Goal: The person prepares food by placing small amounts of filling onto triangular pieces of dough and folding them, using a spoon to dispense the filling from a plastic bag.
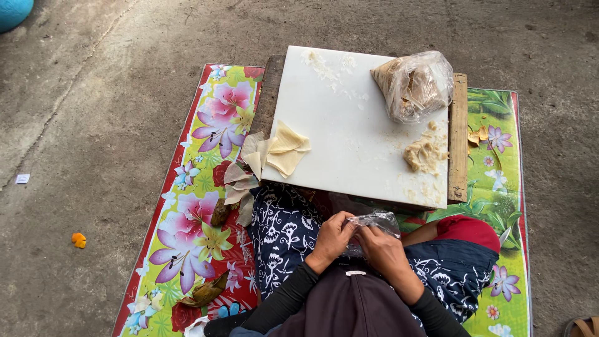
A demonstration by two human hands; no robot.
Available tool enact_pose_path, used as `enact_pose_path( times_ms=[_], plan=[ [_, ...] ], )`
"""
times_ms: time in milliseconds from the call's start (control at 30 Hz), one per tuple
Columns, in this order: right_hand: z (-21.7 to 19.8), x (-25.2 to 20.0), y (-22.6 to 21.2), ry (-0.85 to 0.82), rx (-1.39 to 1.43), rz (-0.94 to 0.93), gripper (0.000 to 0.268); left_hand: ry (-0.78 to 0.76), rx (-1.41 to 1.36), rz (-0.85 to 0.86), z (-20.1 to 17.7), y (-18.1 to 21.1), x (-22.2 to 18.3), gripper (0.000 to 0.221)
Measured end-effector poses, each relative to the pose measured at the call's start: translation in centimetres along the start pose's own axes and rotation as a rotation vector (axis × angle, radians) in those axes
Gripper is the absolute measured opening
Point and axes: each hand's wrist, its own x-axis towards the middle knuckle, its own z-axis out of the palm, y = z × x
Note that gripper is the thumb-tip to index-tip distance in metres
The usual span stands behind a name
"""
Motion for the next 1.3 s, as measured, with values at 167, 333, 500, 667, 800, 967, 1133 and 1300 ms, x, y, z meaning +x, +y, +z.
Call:
enact_pose_path(
  times_ms=[167,333,500,667,800,967,1133,1300],
  plan=[
    [-3.1,0.4,-1.5,0.235,-0.018,0.063,0.045,-0.165,-0.038,-0.088,-1.3,1.4,0.2,0.022],
    [-0.2,-0.6,2.6,0.25,-0.17,0.196,0.034,-0.209,0.398,0.157,-0.7,-0.3,-1.1,0.026],
    [3.3,-3.6,10.1,0.132,1.175,0.744,0.024,-0.035,0.66,-0.002,-3.2,-4.5,-1.1,0.018],
    [3.9,-4.6,10.6,0.084,2.04,0.817,0.021,-0.143,-0.728,-0.648,-4.4,-4.2,-0.8,0.009],
    [2.0,-4.6,8.0,-0.256,1.776,0.819,0.022,0.044,-1.268,-0.902,-5.0,-5.4,0.0,0.008],
    [4.0,-4.1,7.0,-0.455,1.146,0.506,0.026,-0.137,-1.219,-0.673,-2.9,-7.5,0.4,0.011],
    [2.9,-3.3,8.9,-0.008,1.816,1.05,0.016,-0.393,-0.594,-0.56,-4.7,-5.1,0.8,0.017],
    [6.6,-4.5,11.1,-0.003,1.642,0.936,0.014,-0.501,0.083,-0.194,-5.1,-5.2,0.7,0.026]
  ],
)
